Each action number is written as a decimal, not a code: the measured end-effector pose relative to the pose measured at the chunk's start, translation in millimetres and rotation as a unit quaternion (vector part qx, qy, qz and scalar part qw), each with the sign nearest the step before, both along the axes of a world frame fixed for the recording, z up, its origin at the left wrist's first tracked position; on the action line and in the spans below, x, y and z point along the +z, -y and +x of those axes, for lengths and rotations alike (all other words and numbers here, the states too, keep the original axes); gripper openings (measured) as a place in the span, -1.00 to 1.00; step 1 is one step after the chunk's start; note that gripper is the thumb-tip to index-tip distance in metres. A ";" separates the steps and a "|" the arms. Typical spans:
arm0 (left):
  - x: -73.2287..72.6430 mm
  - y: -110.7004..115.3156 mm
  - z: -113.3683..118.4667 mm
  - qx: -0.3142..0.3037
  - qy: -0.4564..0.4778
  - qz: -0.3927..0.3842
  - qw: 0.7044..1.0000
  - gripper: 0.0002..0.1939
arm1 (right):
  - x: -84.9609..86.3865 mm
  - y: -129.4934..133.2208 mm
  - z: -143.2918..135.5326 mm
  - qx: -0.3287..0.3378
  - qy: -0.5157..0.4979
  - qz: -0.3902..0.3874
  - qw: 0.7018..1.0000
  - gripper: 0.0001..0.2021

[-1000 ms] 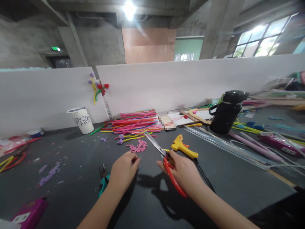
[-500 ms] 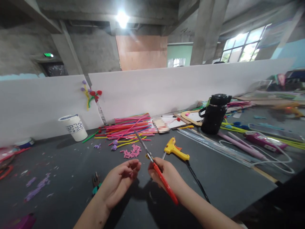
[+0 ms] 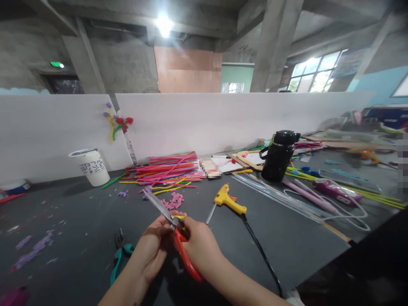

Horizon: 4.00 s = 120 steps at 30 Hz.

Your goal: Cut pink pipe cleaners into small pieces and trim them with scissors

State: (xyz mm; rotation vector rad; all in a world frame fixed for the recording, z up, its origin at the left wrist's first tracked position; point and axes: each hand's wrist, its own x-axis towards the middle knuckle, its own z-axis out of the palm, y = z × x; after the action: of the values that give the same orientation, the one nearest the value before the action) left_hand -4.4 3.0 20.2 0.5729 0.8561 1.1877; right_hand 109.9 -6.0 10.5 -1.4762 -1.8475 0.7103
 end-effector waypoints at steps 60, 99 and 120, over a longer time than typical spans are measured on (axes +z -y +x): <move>24.9 11.0 -8.7 0.091 -0.050 0.167 0.980 -0.94 | 7.6 16.6 47.8 0.052 0.226 0.122 0.965 -0.71; 28.5 12.4 -7.3 0.123 -0.050 0.173 0.976 -0.97 | 2.1 15.7 48.0 0.047 0.267 0.194 0.943 -0.73; 26.4 11.4 -8.5 0.133 -0.057 0.174 0.974 -0.94 | 2.1 17.5 47.3 0.034 0.255 0.200 0.945 -0.77</move>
State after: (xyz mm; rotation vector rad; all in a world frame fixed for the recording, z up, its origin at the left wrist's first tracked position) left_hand -12.9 -8.4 46.7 0.8352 0.8444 1.5778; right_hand 157.2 -23.5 12.6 -1.4069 -2.2649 -0.0475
